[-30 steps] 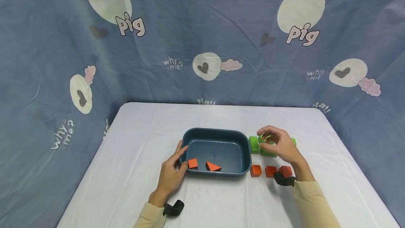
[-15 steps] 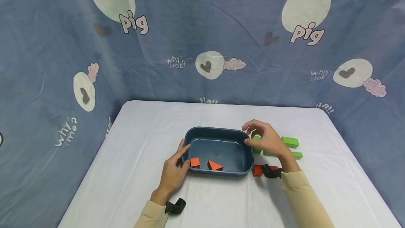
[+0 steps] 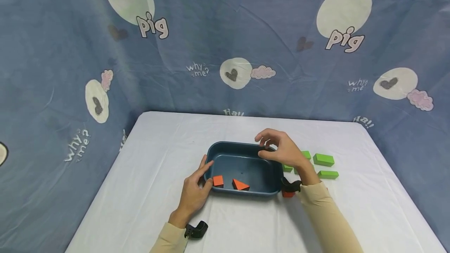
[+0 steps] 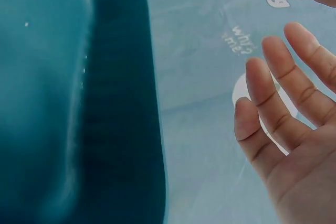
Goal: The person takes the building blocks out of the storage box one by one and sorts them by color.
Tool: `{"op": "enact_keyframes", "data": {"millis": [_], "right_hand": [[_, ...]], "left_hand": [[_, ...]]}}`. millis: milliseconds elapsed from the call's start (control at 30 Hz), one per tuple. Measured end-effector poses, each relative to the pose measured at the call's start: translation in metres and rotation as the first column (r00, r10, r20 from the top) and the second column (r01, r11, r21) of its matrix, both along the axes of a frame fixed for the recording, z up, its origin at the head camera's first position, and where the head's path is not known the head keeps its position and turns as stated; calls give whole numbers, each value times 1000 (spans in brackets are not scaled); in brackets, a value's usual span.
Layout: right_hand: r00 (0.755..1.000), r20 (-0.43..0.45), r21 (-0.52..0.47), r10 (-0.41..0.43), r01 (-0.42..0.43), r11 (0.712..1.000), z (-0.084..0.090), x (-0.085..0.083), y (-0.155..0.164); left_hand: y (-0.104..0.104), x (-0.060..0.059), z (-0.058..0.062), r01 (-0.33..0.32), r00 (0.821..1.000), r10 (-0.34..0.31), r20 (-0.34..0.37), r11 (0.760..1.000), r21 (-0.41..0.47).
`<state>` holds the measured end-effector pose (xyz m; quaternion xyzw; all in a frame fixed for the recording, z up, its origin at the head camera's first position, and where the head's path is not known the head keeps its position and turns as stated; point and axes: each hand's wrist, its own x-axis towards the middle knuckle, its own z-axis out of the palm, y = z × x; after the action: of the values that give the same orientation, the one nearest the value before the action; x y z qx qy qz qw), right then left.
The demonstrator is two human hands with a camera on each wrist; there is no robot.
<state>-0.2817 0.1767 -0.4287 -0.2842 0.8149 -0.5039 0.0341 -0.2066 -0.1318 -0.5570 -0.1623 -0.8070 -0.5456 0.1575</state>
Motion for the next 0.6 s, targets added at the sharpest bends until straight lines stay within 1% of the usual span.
{"op": "enact_keyframes", "data": {"millis": [100,367,600], "right_hand": [[1000,4,-12,20,-20,1000,-1,-3,-5],[998,-11,-12,60,-60,998,-17,-17,-13],[996,-15,29,90,-90,996,-27,-23,-23]], "left_hand": [[0,0,0,-1,1000,1,3,1000,0],[0,1,2,1,1000,-1,7,1000,-3],[0,1,2,-1,1000,1,2,1000,-7]]}}
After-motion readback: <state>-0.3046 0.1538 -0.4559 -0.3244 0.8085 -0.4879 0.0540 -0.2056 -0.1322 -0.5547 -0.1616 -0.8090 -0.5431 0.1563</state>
